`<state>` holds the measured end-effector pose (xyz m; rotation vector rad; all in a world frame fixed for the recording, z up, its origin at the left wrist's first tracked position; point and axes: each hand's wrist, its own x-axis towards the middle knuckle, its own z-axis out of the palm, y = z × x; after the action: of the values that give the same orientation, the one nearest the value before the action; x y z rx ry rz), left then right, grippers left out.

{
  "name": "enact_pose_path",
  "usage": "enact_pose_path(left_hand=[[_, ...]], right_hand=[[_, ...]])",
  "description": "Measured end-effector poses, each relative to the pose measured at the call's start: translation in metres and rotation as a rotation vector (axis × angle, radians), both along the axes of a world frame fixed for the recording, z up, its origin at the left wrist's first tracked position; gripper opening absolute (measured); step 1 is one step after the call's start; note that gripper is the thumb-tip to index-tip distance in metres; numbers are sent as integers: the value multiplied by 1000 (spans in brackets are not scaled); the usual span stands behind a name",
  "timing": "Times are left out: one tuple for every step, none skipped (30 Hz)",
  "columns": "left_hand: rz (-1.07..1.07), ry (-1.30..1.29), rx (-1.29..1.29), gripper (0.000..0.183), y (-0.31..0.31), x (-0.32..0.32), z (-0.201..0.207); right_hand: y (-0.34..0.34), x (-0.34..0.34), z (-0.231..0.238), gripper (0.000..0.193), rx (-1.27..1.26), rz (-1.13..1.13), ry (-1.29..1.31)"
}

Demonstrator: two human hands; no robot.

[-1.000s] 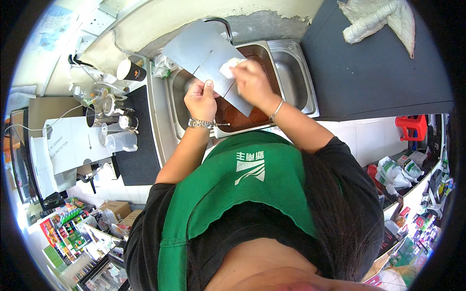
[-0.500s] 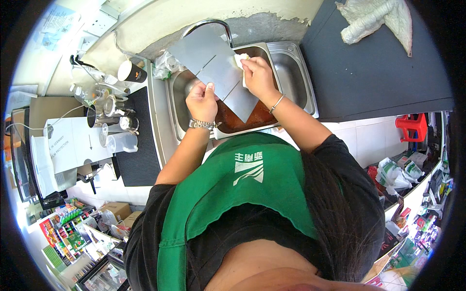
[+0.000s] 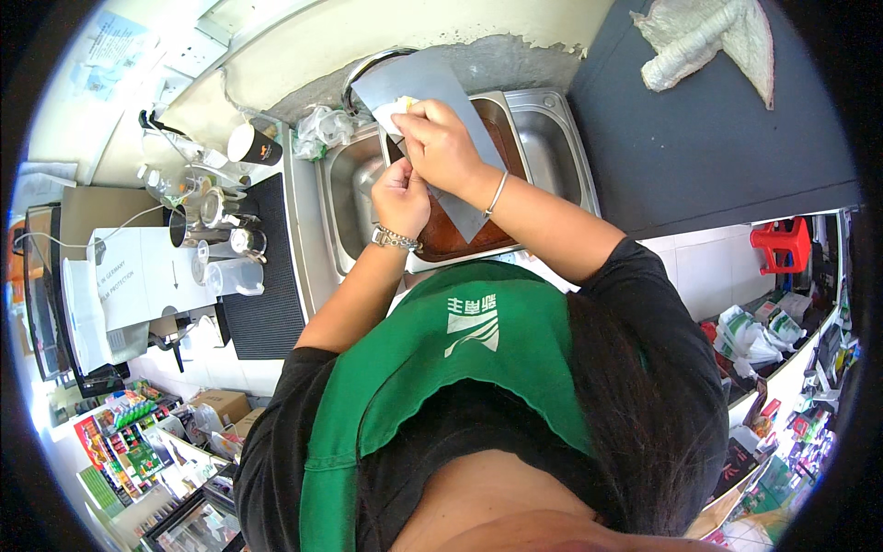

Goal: The person scrubs a rectangular metal tray with a yellow sponge over a sink, then wipes the tray with a white paper towel. The person carries the tray through a store aisle and places it on a counter.

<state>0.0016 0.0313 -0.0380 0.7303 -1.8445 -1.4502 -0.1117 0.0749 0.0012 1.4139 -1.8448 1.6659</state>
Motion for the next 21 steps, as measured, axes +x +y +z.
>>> enact_pose_path(left_hand=[[1, -5, -42, 18, -5, 0, -3], [0, -10, -80, 18, -5, 0, 1], [22, 10, 43, 16, 0, -2, 5], [3, -19, 30, 15, 1, -1, 6], [-17, -47, 16, 13, 1, 0, 6], [-37, -76, 2, 12, 2, 1, 5], [-45, -152, -59, 8, -2, 4, 1], [-41, -116, -81, 8, -2, 3, 0], [-36, -81, -102, 8, -2, 3, -1], [-32, -47, -126, 8, -3, 3, 1], [-37, -32, -115, 7, -1, 3, 8], [-32, -21, -94, 6, -2, 3, 7], [-25, -7, -72, 6, -3, 3, 6], [-23, 10, -50, 6, -2, 0, 9], [-66, -113, -26, 6, 0, 3, 15], [-53, -161, -172, 8, -4, 6, 4], [-43, -127, -125, 8, -4, 5, 3], [-33, -93, -77, 8, -4, 5, 2], [-21, -81, -53, 8, -5, 6, 2], [-9, -69, -29, 9, -9, 5, 3], [4, -57, -6, 9, -11, 3, 4]], right_hand=[[-4, -7, 0, 17, 8, -11, 12], [-7, -18, 0, 17, 20, -24, 24], [-10, -38, -1, 15, 75, -126, 110], [-15, -51, 0, 15, 68, -228, -27], [-19, -56, -2, 16, 61, -255, -69], [-21, -60, -4, 17, 53, -284, -111], [-24, -50, 1, 18, 20, -225, -64], [-25, -31, 7, 20, -10, -167, -19], [-24, -14, 14, 22, -16, -47, -2], [-25, -6, 16, 22, -35, 59, 46], [-25, -10, 16, 22, -38, 70, 49], [-26, -19, 16, 22, -41, 80, 53], [-28, -33, 15, 21, 60, -2, 41], [-32, -47, 15, 20, 64, -97, -46], [-31, -49, 9, 19, 66, -115, -70], [-32, -48, 11, 18, 62, -124, -95], [-30, -36, 14, 18, 48, -59, -49], [-27, -21, 17, 19, 34, 5, -3], [-25, -12, 16, 21, 1, 107, 43], [-24, -16, 13, 21, 27, 92, 54], [-23, -27, 7, 21, 53, 77, 65]])
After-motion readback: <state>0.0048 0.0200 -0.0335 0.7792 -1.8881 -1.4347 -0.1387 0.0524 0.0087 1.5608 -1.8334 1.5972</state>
